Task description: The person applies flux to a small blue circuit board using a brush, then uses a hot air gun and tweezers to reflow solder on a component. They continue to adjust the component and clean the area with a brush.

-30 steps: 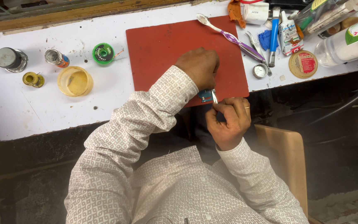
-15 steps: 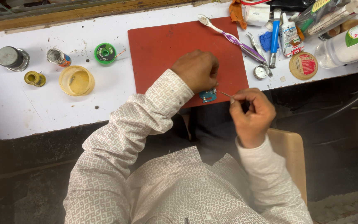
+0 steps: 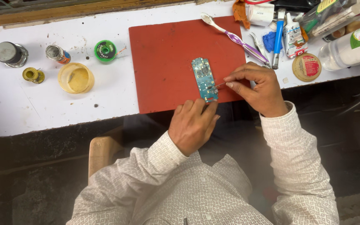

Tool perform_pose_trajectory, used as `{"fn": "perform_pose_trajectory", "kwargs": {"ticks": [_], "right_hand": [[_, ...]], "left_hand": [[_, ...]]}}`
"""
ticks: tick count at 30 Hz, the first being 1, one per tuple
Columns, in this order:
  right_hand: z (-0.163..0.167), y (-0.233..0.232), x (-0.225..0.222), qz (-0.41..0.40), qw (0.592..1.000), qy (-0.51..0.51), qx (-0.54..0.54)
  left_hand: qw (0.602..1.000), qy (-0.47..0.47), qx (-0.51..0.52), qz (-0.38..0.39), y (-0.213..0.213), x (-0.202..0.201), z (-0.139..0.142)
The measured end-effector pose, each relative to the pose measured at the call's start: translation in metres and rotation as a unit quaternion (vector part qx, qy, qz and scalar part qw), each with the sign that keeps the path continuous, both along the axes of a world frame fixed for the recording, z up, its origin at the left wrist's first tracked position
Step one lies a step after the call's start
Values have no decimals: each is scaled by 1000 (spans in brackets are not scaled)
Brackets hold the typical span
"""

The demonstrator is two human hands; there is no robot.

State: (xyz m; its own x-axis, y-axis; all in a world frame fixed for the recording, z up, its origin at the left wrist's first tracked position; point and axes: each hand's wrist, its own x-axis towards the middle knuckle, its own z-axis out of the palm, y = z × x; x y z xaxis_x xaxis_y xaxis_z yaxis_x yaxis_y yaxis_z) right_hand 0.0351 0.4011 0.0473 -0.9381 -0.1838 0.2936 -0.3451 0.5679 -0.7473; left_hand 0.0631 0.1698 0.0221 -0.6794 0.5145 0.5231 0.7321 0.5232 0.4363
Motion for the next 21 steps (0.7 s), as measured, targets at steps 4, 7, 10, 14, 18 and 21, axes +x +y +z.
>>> {"fn": "perform_pose_trajectory", "kwargs": {"ticks": [4,7,10,14,18,21], "right_hand": [[-8,-7,6,-28,999,6,-17],[-13,-10,7,-45,999,-6,-30],[-15,-11,6,-35,999,12,-20],[-15,-12,5,-39,999,16,-11],[-16,-13,4,-41,999,25,-5],[-16,-13,5,-43,998,32,22]], "left_hand": [[999,34,-22,32,7,-1,-6],[996,57,-35,51,11,-3,-10],[995,64,-51,61,13,-2,-11],[994,66,-57,72,15,-2,-11],[992,68,-75,77,18,-2,-11],[992,64,-76,80,18,-1,-12]]}}
